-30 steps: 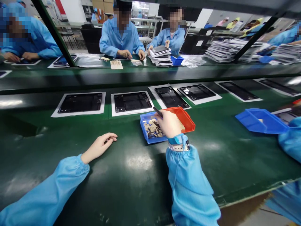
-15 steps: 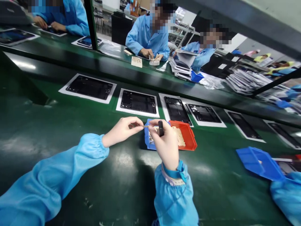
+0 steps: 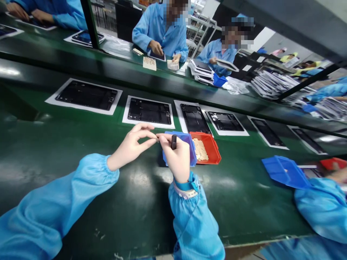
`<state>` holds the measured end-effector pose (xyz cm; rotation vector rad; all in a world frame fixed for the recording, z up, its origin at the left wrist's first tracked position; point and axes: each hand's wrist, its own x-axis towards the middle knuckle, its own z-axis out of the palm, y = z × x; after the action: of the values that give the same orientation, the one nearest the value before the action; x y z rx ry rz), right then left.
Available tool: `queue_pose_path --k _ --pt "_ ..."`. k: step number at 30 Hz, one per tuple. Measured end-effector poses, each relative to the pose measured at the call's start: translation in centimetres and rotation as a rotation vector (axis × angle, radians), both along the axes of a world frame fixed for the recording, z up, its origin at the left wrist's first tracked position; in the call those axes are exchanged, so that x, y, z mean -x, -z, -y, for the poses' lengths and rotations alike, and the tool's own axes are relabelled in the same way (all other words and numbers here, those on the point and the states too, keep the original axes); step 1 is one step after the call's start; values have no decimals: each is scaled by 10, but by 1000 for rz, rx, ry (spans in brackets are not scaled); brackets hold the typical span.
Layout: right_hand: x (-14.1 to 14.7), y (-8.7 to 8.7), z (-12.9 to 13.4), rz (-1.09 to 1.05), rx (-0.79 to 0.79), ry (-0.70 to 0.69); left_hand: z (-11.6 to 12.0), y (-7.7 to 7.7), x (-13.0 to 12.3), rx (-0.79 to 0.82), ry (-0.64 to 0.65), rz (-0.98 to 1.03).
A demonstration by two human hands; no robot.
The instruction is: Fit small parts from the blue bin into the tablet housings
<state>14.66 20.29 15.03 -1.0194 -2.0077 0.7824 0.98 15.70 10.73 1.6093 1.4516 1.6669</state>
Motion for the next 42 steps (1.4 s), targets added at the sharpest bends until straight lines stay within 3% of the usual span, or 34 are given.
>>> queue_pose_path --k 4,8,10,13,16,19,21,22,26,28,35,38,42 --pt "-8 1 -14 -40 -89 84 1 -2 3 4 7 -17" --pt "-53 4 -62 60 -326 438 2 -7 8 46 33 14" --pt "-83 10 -89 248 -252 603 3 -8 10 66 63 12" --pt "-118 22 -116 342 -176 677 4 -10 11 95 102 -24" --pt "-128 28 -123 377 -147 692 5 -11 11 105 98 -76" --pt "-113 17 -108 367 -174 657 6 -12 12 86 69 -176" --pt "-92 5 -88 325 -196 564 7 -12 13 75 58 -247" --pt "-79 -1 -75 295 -197 477 8 -12 13 71 60 -271" --pt "-31 -14 -23 130 -27 -88 10 -13 13 53 84 -310" --pt "-18 -14 -7 133 9 -221 10 -14 13 46 86 -313" --pt "-13 -8 -3 78 97 -224 10 -13 13 -4 76 -306" --pt "-12 -8 -2 21 177 -175 12 -12 13 -105 -59 -359" --pt "-10 -8 1 -31 162 -118 16 -14 13 -278 -242 -599"
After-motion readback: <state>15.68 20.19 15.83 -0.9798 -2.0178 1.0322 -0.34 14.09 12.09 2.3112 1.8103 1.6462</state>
